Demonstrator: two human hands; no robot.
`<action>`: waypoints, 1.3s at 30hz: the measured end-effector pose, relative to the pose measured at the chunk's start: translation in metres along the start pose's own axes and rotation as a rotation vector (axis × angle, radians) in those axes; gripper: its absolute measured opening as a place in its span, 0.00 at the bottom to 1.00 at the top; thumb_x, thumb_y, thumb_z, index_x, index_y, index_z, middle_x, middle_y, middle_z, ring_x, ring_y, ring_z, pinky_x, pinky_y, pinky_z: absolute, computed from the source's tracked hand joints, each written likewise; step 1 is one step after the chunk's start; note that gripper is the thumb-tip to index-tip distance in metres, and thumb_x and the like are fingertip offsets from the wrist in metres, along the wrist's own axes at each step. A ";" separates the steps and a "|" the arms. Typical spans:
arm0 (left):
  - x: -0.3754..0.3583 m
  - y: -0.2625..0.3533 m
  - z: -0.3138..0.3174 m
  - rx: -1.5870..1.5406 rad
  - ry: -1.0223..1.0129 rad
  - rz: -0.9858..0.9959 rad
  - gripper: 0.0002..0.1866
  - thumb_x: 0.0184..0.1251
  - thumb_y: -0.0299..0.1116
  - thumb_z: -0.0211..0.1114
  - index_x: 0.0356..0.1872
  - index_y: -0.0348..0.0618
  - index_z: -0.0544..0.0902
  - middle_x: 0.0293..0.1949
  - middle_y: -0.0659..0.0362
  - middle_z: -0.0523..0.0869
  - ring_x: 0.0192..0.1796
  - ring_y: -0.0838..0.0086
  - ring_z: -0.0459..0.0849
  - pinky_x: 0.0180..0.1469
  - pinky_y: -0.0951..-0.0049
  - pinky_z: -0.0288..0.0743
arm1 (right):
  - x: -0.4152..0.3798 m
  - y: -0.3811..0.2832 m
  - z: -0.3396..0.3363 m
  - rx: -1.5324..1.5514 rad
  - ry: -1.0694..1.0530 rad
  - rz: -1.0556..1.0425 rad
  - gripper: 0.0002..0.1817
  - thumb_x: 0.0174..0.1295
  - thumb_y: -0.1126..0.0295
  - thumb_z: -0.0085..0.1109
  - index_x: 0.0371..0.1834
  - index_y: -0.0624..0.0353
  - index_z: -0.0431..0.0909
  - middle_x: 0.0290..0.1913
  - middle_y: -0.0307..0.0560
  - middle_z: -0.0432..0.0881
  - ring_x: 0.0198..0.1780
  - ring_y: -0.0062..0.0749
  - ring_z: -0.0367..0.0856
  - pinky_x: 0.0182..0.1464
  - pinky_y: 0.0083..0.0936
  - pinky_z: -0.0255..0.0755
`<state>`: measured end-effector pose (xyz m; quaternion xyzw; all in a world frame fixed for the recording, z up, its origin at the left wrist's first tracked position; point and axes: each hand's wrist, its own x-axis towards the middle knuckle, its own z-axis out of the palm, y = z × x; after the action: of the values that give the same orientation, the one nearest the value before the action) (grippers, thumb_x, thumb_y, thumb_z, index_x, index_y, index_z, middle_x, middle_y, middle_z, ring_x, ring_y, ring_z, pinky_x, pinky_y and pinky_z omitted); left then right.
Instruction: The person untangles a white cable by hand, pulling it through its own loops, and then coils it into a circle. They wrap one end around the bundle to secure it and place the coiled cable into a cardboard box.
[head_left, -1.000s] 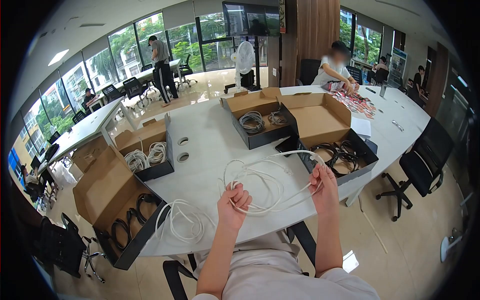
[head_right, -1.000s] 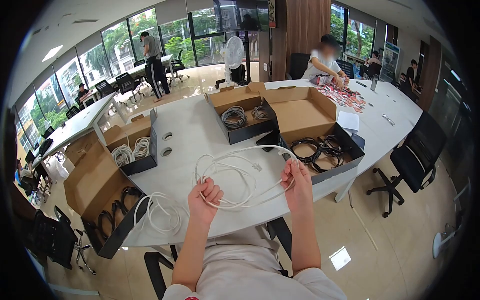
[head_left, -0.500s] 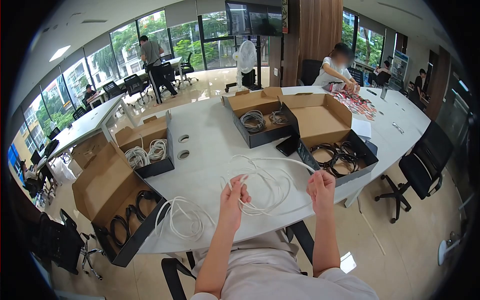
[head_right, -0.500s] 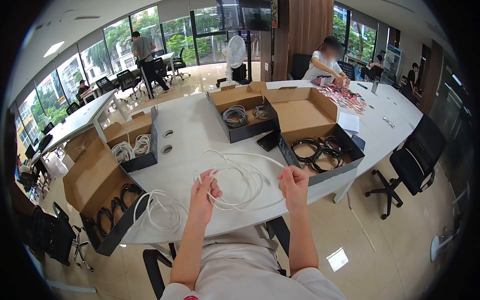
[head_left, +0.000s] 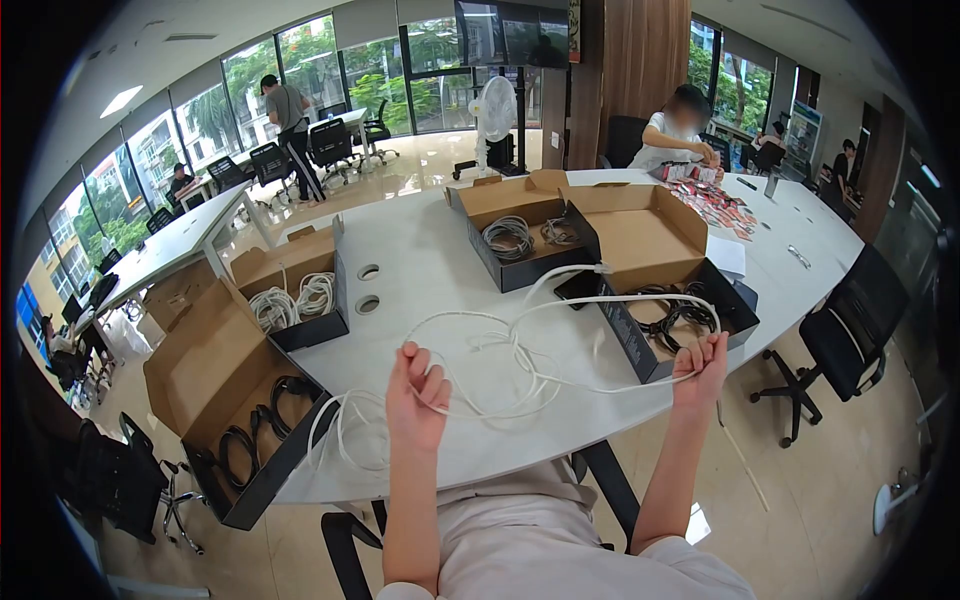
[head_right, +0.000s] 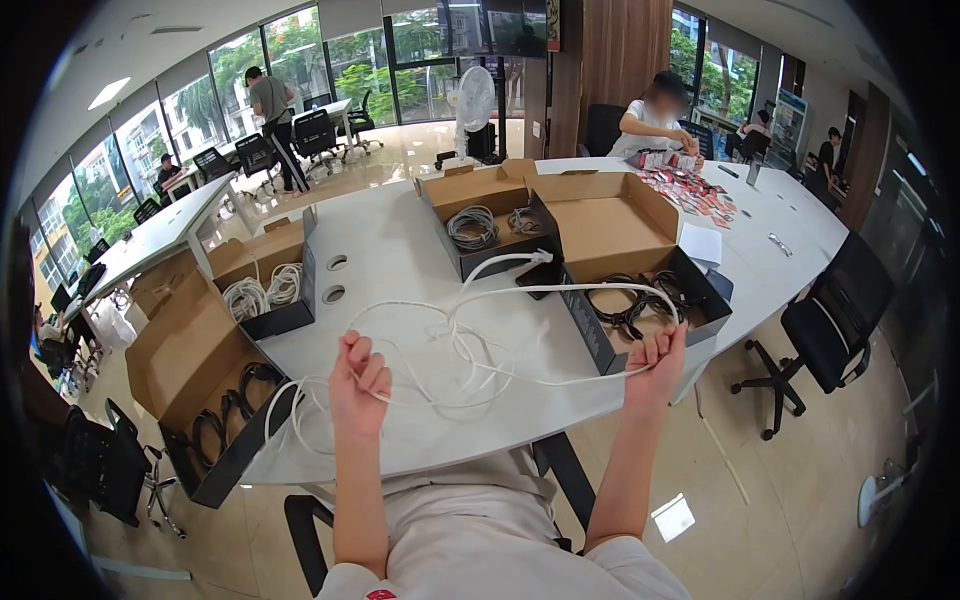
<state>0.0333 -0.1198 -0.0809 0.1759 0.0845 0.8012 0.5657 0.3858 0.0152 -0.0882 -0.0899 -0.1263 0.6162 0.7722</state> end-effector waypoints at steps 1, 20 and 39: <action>-0.001 0.006 0.000 -0.002 -0.036 0.012 0.10 0.79 0.39 0.47 0.40 0.47 0.73 0.21 0.69 0.61 0.17 0.83 0.53 0.20 0.80 0.50 | 0.003 -0.001 -0.004 0.010 0.010 -0.024 0.17 0.74 0.56 0.47 0.28 0.52 0.71 0.17 0.28 0.57 0.16 0.15 0.52 0.19 0.17 0.49; -0.009 0.025 0.015 0.301 -0.172 -0.020 0.18 0.80 0.46 0.42 0.57 0.49 0.74 0.16 0.71 0.49 0.14 0.85 0.46 0.18 0.79 0.42 | -0.019 0.010 -0.004 -0.570 -1.002 0.310 0.06 0.52 0.78 0.58 0.34 0.64 0.76 0.28 0.46 0.79 0.28 0.27 0.77 0.33 0.20 0.70; -0.018 -0.009 0.033 1.029 -0.274 0.006 0.19 0.80 0.41 0.46 0.57 0.40 0.78 0.18 0.72 0.59 0.21 0.87 0.54 0.23 0.83 0.49 | -0.073 0.060 0.037 -0.715 -1.080 0.601 0.24 0.69 0.57 0.53 0.58 0.67 0.74 0.22 0.38 0.79 0.24 0.20 0.75 0.26 0.14 0.64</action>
<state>0.0591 -0.1360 -0.0565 0.5339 0.3914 0.6274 0.4100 0.3033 -0.0428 -0.0770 -0.0506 -0.6551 0.6818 0.3217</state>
